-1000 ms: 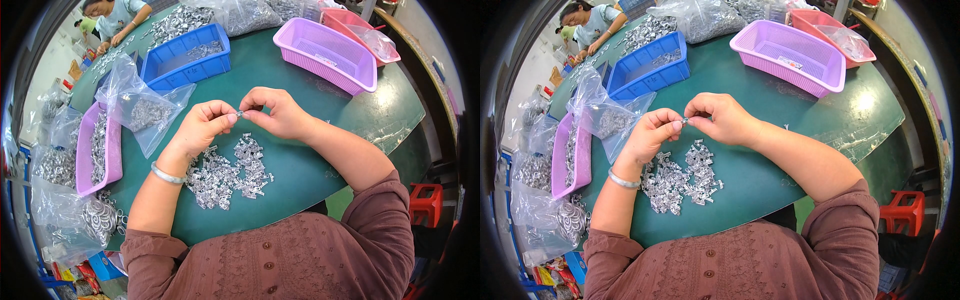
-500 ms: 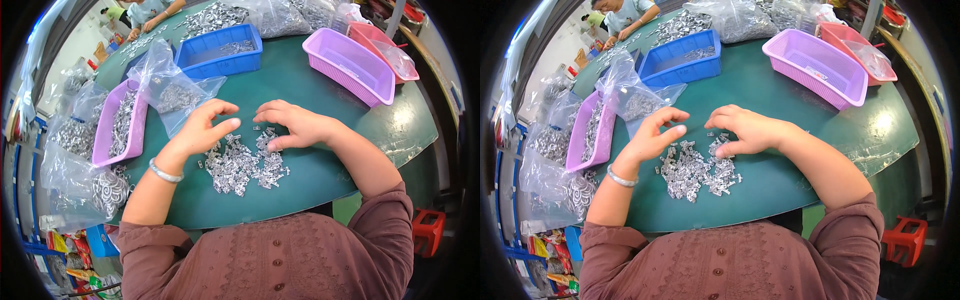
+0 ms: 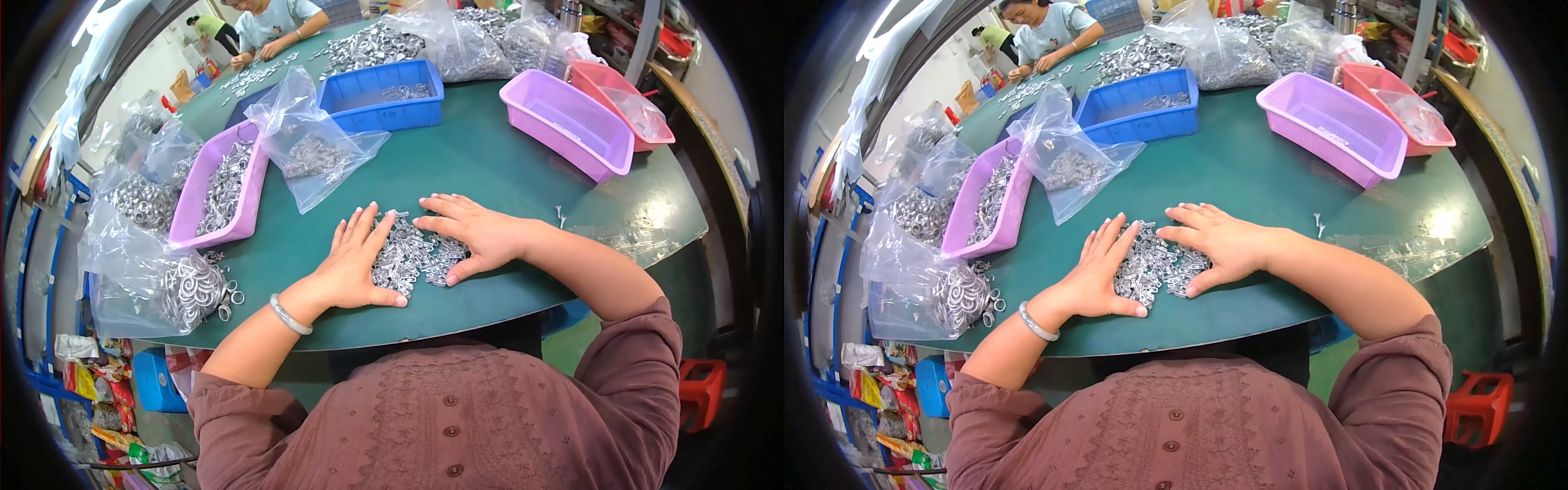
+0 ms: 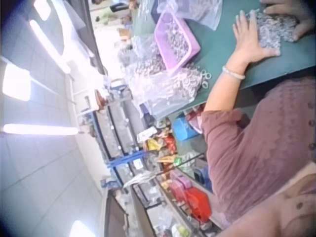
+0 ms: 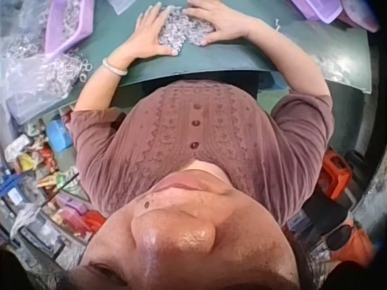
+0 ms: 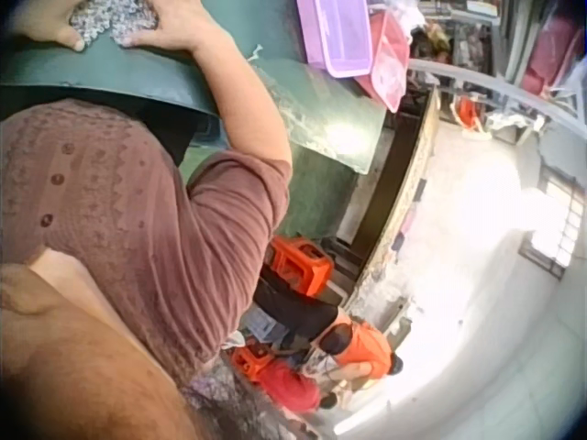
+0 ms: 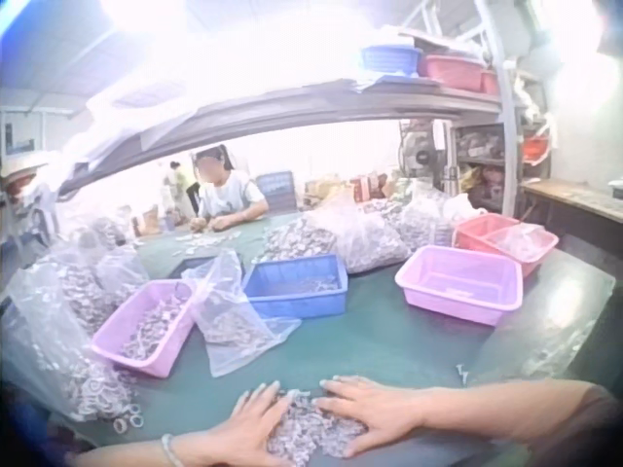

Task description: The person assembles small metal clips by connecting pairs of parts together by hand, then gathers the assembled clips into a pile on the table.

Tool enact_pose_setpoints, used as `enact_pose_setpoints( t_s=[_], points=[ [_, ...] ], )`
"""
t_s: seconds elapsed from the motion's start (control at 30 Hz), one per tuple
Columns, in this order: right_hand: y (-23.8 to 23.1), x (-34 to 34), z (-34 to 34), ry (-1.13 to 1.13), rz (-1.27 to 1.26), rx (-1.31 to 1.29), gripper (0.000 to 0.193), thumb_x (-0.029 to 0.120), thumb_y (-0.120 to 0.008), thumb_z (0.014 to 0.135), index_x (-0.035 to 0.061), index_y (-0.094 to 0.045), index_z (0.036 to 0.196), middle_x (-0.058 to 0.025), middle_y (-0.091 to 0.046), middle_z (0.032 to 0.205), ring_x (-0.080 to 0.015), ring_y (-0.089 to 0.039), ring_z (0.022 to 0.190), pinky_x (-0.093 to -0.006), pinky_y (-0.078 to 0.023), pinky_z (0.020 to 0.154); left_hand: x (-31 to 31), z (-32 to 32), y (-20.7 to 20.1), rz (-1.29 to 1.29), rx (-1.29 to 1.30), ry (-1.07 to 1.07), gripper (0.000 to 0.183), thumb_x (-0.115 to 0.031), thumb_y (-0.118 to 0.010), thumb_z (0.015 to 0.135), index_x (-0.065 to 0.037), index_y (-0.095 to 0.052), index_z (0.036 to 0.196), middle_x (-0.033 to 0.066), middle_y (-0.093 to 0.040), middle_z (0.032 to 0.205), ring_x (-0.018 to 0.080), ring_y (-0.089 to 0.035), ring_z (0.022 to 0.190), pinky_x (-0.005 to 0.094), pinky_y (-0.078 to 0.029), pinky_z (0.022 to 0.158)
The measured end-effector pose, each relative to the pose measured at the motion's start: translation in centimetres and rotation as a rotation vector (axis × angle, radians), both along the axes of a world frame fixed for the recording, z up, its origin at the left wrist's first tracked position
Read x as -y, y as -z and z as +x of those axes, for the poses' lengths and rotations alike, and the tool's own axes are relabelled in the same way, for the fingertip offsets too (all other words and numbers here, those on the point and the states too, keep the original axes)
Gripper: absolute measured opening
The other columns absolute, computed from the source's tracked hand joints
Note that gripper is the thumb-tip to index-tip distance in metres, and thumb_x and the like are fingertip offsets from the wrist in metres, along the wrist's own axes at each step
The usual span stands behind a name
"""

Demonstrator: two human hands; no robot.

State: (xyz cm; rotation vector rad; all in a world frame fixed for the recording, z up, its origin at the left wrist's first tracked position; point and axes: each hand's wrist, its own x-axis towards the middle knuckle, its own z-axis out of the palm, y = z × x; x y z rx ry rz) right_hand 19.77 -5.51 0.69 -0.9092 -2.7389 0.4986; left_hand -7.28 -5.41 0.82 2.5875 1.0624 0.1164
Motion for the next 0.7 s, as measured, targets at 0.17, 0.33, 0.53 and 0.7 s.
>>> enact_pose_setpoints(
  t_s=[0.17,0.33,0.53,0.7],
  points=[
    [1.3,0.9,-1.0,0.030,0.050,-0.205,0.064,0.033,-0.069,0.079,0.0026,-0.044,0.130,-0.0231,-0.040,0.133,-0.0400,-0.035,0.126,-0.0461,-0.029,0.106,-0.5,1.9,0.7,0.038,0.129,0.055,0.105,-0.051,-0.074,0.066,-0.003,-0.022,0.143,0.0252,-0.019,0.147,0.0435,-0.015,0.137,0.0501,-0.015,0.111],
    [1.1,1.5,-1.4,-0.002,0.113,-0.226,0.063,0.031,-0.068,0.079,0.0020,-0.044,0.129,-0.0223,-0.040,0.132,-0.0395,-0.037,0.123,-0.0468,-0.030,0.105,-0.8,2.6,1.6,0.104,0.205,0.043,0.092,-0.045,-0.071,0.070,0.000,-0.030,0.139,0.0240,-0.028,0.140,0.0417,-0.023,0.133,0.0479,-0.020,0.109],
    [1.4,1.9,-1.6,0.102,0.163,-0.162,0.071,0.039,-0.070,0.076,0.0020,-0.042,0.130,-0.0217,-0.038,0.134,-0.0396,-0.035,0.123,-0.0479,-0.030,0.105,-0.8,3.1,1.8,0.109,0.379,0.092,0.081,-0.033,-0.073,0.069,0.000,-0.038,0.135,0.0195,-0.041,0.127,0.0359,-0.037,0.122,0.0441,-0.030,0.104],
    [1.9,1.2,-2.2,0.081,0.276,-0.266,0.050,0.031,-0.068,0.078,0.0034,-0.053,0.118,-0.0160,-0.052,0.117,-0.0339,-0.045,0.110,-0.0447,-0.035,0.097,-1.0,3.1,1.7,0.132,0.380,0.065,0.072,-0.027,-0.072,0.068,-0.002,-0.045,0.130,0.0171,-0.045,0.121,0.0345,-0.041,0.117,0.0431,-0.033,0.101]
  ],
)
